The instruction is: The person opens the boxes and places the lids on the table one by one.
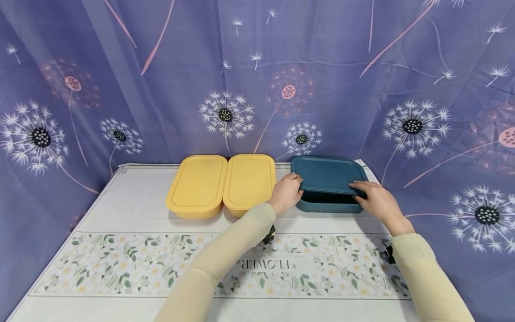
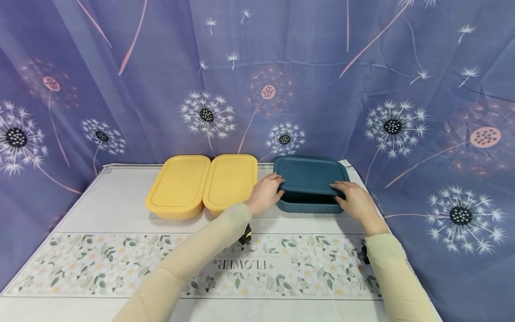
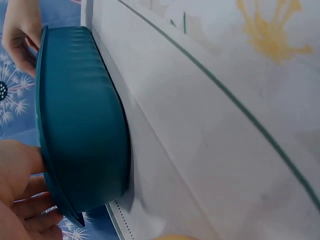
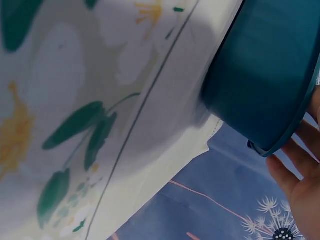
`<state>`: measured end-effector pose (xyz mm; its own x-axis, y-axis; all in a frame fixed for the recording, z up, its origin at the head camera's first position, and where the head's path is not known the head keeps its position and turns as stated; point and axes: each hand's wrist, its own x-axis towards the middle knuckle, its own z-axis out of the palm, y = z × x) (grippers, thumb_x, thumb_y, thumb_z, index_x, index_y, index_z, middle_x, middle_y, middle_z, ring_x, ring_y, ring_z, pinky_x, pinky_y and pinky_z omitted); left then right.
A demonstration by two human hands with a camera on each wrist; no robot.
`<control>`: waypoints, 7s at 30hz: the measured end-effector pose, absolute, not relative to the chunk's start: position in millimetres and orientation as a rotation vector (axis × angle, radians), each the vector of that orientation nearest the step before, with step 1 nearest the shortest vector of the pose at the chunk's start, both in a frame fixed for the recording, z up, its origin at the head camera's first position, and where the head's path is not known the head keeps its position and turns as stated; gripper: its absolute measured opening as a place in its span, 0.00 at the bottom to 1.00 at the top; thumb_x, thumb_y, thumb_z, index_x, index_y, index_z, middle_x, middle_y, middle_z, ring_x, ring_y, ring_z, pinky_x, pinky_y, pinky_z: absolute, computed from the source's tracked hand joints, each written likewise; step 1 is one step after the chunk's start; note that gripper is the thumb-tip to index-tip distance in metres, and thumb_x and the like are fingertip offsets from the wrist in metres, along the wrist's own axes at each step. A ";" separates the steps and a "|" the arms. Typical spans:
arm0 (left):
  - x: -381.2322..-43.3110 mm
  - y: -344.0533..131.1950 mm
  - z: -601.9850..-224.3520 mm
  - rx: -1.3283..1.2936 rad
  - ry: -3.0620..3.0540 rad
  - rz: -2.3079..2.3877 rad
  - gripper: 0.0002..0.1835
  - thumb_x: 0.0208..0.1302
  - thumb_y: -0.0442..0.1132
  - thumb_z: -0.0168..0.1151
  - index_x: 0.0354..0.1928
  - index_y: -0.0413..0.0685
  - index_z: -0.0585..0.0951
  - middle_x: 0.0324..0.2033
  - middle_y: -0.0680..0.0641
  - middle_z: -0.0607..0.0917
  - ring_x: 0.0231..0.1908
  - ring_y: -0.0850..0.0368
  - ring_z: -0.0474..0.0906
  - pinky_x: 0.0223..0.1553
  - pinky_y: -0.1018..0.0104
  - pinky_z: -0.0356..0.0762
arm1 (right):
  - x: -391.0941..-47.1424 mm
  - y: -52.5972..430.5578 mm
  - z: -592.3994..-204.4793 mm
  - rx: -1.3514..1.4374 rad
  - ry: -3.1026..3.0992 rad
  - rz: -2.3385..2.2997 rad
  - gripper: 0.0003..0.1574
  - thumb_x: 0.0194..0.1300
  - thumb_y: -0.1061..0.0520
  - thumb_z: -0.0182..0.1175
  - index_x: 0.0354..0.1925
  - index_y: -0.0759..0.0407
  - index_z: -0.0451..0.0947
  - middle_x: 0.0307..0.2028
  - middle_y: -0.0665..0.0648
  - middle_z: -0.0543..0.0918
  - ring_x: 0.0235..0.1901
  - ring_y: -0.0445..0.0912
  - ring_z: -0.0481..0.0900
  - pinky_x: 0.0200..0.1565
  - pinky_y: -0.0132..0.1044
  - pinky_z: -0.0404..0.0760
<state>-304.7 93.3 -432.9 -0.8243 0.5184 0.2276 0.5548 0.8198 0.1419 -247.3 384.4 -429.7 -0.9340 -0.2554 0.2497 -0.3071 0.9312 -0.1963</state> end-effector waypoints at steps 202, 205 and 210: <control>-230.1 85.6 -434.6 -0.859 -2.929 -1.423 0.18 0.70 0.45 0.66 0.57 0.46 0.80 0.39 0.50 0.83 0.19 0.60 0.79 0.25 0.71 0.77 | -177.6 419.3 -403.0 0.225 -2.952 0.813 0.28 0.70 0.46 0.64 0.62 0.60 0.78 0.53 0.71 0.80 0.50 0.65 0.79 0.40 0.51 0.81; -229.4 87.6 -437.3 -0.828 -2.954 -1.425 0.18 0.69 0.45 0.67 0.57 0.46 0.80 0.41 0.49 0.84 0.20 0.59 0.80 0.25 0.71 0.77 | -178.4 419.7 -405.2 0.247 -2.960 0.799 0.27 0.70 0.48 0.65 0.61 0.62 0.79 0.53 0.71 0.81 0.50 0.66 0.79 0.42 0.56 0.80; -229.0 89.5 -440.1 -0.806 -2.989 -1.400 0.19 0.69 0.46 0.67 0.57 0.47 0.80 0.41 0.49 0.85 0.20 0.59 0.80 0.24 0.70 0.77 | -178.9 420.3 -409.2 0.257 -2.985 0.802 0.27 0.70 0.49 0.65 0.60 0.63 0.79 0.53 0.71 0.81 0.50 0.67 0.79 0.44 0.60 0.80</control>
<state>-229.0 89.5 -440.1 -0.8565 0.5153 -0.0308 0.3063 0.5553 0.7732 -178.9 420.3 -409.2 -0.9854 -0.1492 0.0819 -0.1701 0.8526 -0.4942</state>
